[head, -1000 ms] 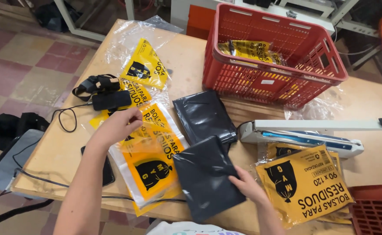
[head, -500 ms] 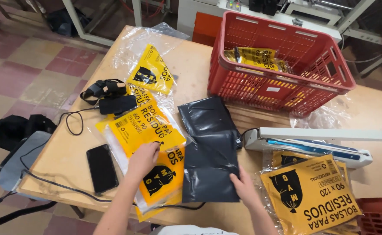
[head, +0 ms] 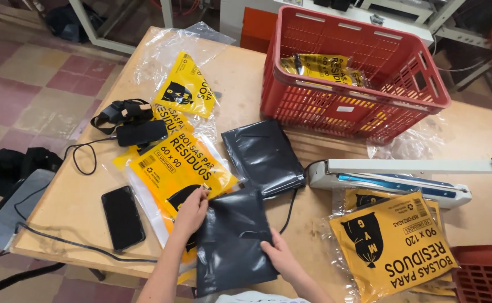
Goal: The person repeatedly places black trash bags into yellow packaging sleeves and then puts the packaged items into a red basket. The person handles the bags and sleeves by hand on a wooden table.
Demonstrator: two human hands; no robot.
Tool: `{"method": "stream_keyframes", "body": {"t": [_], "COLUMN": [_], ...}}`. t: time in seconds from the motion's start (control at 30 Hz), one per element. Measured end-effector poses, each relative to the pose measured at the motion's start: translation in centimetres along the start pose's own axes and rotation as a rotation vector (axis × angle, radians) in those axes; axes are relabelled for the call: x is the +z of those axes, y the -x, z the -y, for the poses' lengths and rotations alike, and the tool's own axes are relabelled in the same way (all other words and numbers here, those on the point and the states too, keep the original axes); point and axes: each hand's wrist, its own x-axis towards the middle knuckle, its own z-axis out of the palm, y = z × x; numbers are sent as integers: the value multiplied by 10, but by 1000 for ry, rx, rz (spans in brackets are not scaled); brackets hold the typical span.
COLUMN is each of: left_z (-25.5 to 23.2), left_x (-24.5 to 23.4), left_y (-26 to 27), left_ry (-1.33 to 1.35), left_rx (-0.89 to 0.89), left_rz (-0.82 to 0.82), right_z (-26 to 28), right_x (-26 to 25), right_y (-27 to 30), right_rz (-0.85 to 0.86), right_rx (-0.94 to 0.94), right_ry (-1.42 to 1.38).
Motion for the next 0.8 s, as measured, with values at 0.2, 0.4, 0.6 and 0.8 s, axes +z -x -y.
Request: {"method": "stream_keyframes", "body": {"t": [0.2, 0.4, 0.6, 0.8], "left_z": [31, 66, 93, 92], "left_x": [4, -6, 2, -7], "left_y": [8, 47, 56, 74], "left_ry": [-320, -497, -893, -720], "left_rx": [290, 233, 200, 219], "left_rz": [-44, -269, -505, -326], "right_z": [31, 21, 138, 110], "right_x": [51, 70, 108, 100], "right_y": [-33, -105, -112, -140], "right_rz": [373, 7, 85, 99], "right_rx": [117, -21, 194, -17], "right_ry": [358, 318, 411, 611]}}
